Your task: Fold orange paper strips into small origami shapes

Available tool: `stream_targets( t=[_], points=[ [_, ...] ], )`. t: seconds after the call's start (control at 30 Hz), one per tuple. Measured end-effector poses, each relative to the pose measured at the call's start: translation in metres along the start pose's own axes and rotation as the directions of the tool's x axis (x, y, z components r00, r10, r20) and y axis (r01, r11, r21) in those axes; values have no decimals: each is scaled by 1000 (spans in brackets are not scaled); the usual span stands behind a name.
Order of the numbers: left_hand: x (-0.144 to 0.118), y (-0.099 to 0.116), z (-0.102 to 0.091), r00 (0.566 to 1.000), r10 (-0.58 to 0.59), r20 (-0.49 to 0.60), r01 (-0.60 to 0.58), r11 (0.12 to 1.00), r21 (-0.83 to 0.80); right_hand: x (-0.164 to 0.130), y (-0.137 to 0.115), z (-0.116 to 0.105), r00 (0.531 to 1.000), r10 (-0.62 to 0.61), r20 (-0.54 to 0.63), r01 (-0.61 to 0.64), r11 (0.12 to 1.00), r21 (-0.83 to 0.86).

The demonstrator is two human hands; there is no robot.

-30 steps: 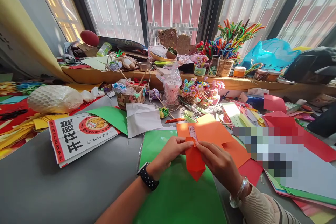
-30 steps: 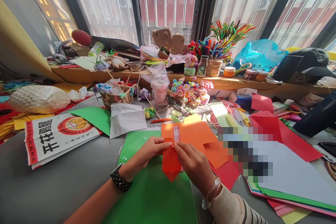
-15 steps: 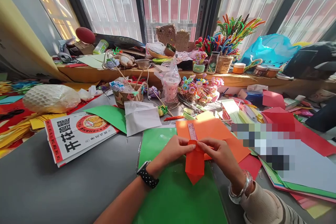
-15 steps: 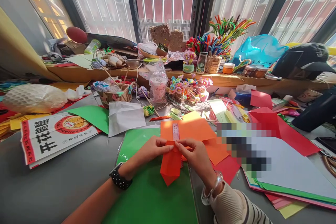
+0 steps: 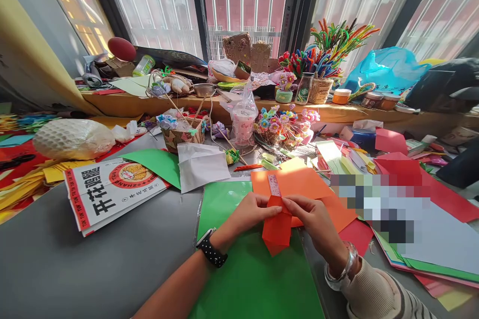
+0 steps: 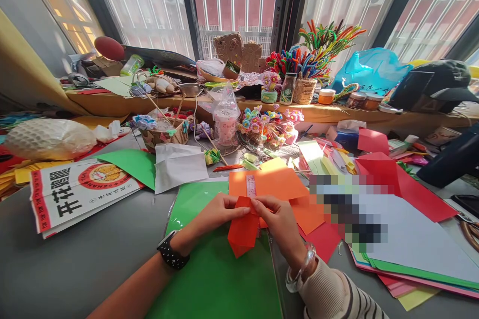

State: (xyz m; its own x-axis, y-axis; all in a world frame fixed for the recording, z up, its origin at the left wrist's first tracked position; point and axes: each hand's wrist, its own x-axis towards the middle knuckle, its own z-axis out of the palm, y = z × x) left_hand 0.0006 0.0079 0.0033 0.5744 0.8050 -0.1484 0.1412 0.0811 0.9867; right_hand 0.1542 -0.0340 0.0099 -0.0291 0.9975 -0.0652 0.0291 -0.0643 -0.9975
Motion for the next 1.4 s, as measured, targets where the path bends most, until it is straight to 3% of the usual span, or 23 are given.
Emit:
stream_targets(
  t=[0.4,0.57,0.97,1.4],
  points=[
    [2,-3,2,999,-30,-18,29,995,-97,0,1,8,993,94,70,-112,944,311],
    [2,-4,1,999,-38,0,38,990,-137,1,0,9,992,116,54,-127,932,340],
    [2,0,3,999,19,-28,-21,999,-41,3,2,12,983,177,38,-176,892,415],
    [2,-6,1,1000,1,6,-1,999,-42,1,-1,11,984,171,38,-174,917,360]
  ],
)
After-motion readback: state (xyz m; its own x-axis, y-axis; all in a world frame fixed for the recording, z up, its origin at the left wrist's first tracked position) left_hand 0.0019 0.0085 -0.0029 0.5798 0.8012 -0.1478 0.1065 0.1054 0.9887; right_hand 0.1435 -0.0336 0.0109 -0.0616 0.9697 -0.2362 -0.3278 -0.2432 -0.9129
